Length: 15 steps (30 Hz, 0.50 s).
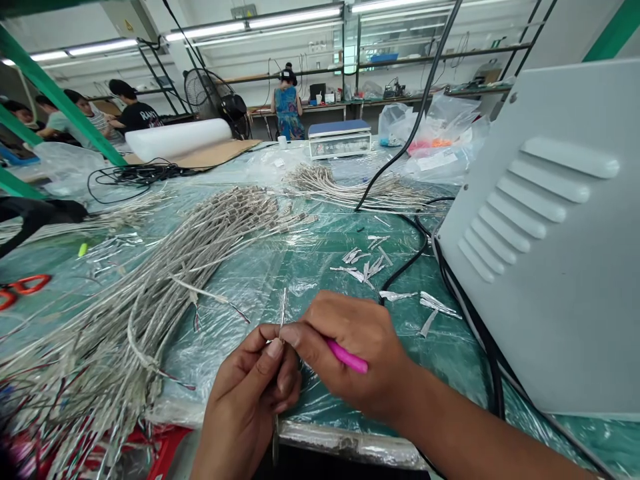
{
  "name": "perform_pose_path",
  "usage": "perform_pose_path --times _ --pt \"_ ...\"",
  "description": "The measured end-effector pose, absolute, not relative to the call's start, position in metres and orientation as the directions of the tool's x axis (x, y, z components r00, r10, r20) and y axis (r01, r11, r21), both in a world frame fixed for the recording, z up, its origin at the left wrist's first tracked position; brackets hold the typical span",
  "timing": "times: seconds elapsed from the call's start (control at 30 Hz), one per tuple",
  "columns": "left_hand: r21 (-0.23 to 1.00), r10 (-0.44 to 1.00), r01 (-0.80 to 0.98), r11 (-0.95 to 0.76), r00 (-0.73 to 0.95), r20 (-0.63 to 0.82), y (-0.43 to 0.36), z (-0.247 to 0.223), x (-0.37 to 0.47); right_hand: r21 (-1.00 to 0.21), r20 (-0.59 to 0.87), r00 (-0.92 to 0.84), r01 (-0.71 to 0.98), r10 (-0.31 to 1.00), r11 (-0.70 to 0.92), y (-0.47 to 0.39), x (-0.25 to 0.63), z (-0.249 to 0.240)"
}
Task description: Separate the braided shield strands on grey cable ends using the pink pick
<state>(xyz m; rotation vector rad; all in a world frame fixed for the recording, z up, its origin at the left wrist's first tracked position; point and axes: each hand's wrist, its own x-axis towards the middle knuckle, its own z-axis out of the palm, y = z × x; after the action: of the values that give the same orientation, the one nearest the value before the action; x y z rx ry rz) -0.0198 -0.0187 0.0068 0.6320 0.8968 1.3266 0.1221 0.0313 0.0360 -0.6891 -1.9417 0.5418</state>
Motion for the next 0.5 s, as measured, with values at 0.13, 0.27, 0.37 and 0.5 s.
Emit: perform_pose_path --times 0.13,0.27,0.37,0.5 --pt "0.818 0.978 -0.547 0.181 0.013 -0.207 -0.0193 0.0085 -0.0208 -0.653 0.646 -0.252 0.306 0.720 0.693 0.0360 0.1216 0.0346" --pt "0.822 0.976 -0.537 0.191 0.013 -0.218 -0.0197 0.0083 -0.0207 -0.722 0.583 -0.057 0.422 0.810 0.549 0.0405 0.1231 0.0324" --pt "0.822 0.976 -0.538 0.187 0.007 -0.217 -0.0202 0.0077 -0.0200 -0.721 0.603 -0.107 0.351 0.790 0.598 0.0382 0.1258 0.0336" --pt "0.822 0.976 -0.536 0.192 0.018 -0.216 -0.0201 0.0078 -0.0198 -0.652 0.675 -0.343 0.138 0.653 0.746 0.0325 0.1275 0.0367"
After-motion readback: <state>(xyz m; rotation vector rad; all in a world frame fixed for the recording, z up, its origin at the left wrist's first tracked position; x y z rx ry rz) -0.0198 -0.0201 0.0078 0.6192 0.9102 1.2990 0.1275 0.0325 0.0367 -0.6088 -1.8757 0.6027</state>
